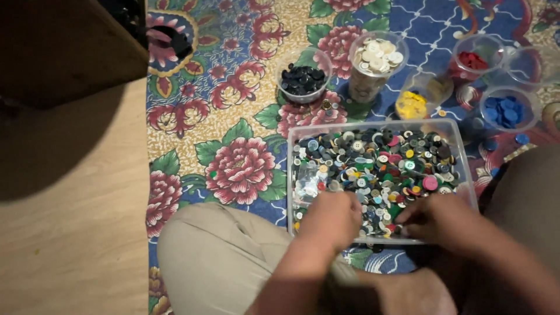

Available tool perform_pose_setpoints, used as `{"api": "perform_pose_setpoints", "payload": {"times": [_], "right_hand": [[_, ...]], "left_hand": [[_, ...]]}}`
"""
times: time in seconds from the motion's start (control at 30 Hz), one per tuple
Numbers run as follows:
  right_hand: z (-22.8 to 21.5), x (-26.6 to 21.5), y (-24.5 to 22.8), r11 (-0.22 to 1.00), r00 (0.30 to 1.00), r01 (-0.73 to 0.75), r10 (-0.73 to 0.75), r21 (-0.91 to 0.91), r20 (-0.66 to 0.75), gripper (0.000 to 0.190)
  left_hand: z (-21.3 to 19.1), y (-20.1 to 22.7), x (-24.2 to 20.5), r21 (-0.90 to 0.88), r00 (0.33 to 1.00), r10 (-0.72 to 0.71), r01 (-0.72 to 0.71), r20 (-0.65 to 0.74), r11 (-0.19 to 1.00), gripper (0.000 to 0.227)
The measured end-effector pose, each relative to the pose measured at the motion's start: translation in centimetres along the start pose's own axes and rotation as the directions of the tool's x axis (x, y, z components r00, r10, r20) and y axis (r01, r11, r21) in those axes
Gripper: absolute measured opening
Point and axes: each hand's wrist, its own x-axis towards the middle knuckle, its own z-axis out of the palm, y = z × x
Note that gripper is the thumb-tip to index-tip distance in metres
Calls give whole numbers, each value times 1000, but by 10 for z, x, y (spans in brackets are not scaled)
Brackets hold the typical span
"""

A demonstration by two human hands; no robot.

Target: Sorting various colored buttons from a large plastic tray into smaller color-coded plastic cups while sitting on the floor.

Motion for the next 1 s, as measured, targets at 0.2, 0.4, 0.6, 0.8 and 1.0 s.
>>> {"api": "perform_pose_setpoints", "payload": {"times": [0.2, 0.4, 0.6, 0.8, 1.0], "right_hand": [[9, 3, -18, 977, 982, 177, -183, -117, -44, 22], [5, -2, -27, 994, 990, 105, -106, -19, -97, 18], [-7, -14, -29, 942, 994, -94, 109, 323, -30, 18], [-18, -5, 9, 377, 981, -64, 195, 924, -12, 37], [-37, -10, -1, 334, 956, -69, 291, 940, -33, 30]], "left_hand": [[39, 2, 1, -13, 999, 21, -20, 39, 1000, 21], [26, 10, 6, -51, 997, -7, 3, -75, 999, 18], [15, 39, 32, -61, 936, 169, -197, -307, 979, 17], [29, 62, 64, 301, 900, 355, -275, -254, 913, 16], [39, 52, 80, 388, 883, 411, -305, -227, 870, 16]]}}
